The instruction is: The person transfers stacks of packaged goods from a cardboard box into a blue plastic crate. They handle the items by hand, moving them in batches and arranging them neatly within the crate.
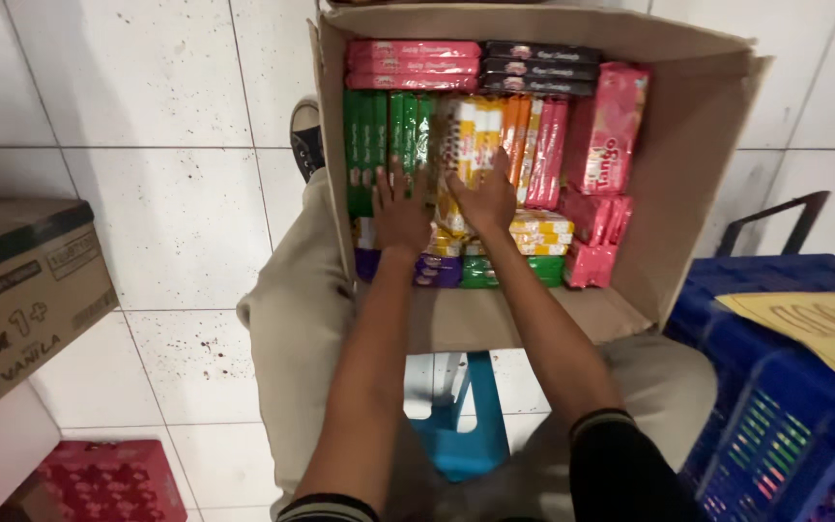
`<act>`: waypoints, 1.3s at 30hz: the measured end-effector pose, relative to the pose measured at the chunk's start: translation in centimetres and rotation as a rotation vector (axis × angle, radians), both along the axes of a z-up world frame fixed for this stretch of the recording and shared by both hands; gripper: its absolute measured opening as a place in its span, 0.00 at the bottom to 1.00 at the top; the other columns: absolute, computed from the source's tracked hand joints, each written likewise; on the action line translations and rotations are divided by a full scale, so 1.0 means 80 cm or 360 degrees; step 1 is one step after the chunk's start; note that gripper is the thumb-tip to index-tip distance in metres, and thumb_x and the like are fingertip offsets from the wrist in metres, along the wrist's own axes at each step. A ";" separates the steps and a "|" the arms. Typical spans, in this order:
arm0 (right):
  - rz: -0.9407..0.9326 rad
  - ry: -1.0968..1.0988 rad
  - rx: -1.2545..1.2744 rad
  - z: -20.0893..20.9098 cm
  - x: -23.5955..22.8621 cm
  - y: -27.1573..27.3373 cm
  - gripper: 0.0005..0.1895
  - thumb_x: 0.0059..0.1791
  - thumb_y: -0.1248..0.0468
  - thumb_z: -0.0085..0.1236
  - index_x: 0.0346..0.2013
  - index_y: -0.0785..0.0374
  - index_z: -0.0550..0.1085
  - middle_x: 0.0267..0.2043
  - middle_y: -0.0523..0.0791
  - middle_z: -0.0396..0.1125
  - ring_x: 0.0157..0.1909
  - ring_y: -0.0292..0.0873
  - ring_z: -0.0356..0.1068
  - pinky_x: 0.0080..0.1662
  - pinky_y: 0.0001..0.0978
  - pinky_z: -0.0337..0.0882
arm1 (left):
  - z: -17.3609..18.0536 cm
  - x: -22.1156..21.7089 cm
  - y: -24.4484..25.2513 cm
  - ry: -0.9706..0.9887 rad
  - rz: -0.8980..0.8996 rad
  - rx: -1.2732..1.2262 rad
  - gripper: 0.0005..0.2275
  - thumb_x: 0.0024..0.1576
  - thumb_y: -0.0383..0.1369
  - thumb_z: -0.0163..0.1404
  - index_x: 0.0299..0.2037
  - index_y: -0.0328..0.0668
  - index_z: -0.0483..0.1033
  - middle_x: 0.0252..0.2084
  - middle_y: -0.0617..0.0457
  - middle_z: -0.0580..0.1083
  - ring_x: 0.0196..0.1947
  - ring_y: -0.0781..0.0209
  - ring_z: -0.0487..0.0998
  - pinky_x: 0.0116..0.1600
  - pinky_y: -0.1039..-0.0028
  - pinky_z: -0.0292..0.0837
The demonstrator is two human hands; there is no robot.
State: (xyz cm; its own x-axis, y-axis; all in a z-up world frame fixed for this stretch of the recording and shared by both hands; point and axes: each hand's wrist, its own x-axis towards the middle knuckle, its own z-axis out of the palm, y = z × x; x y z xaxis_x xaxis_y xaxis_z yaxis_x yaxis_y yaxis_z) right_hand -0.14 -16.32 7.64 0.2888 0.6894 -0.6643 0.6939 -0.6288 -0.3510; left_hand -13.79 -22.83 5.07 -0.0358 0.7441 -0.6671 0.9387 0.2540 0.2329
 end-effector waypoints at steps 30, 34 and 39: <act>0.0492 0.0401 0.0019 0.036 0.035 -0.066 0.34 0.59 0.57 0.43 0.80 0.45 0.48 0.81 0.58 0.36 0.79 0.63 0.42 0.73 0.55 0.52 | 0.036 0.010 0.008 0.0087 0.0028 -0.0280 0.38 0.67 0.42 0.43 0.79 0.65 0.26 0.80 0.43 0.22 0.79 0.35 0.22 0.75 0.39 0.44; 0.0348 0.0523 0.0363 0.092 0.105 -0.127 0.23 0.55 0.54 0.55 0.66 0.48 0.72 0.57 0.46 0.71 0.59 0.47 0.73 0.57 0.38 0.73 | 0.055 0.033 -0.020 -0.0123 -0.0229 -0.0446 0.40 0.62 0.49 0.44 0.80 0.60 0.31 0.81 0.40 0.34 0.77 0.34 0.44 0.74 0.40 0.45; -0.0038 0.0514 0.0908 0.210 0.188 -0.223 0.17 0.54 0.65 0.58 0.58 0.60 0.77 0.45 0.53 0.75 0.49 0.54 0.76 0.52 0.43 0.76 | 0.073 0.068 -0.082 -0.0646 -0.0422 -0.0724 0.40 0.61 0.58 0.38 0.80 0.50 0.41 0.78 0.34 0.51 0.74 0.33 0.58 0.73 0.44 0.54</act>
State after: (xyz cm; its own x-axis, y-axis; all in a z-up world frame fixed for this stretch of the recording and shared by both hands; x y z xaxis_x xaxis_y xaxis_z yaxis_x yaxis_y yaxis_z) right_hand 14.88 -34.18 24.44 0.1554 0.9551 -0.2523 0.4859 -0.2963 -0.8222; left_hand -8.38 -29.40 10.88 0.4299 0.3339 -0.8389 0.8434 0.1831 0.5051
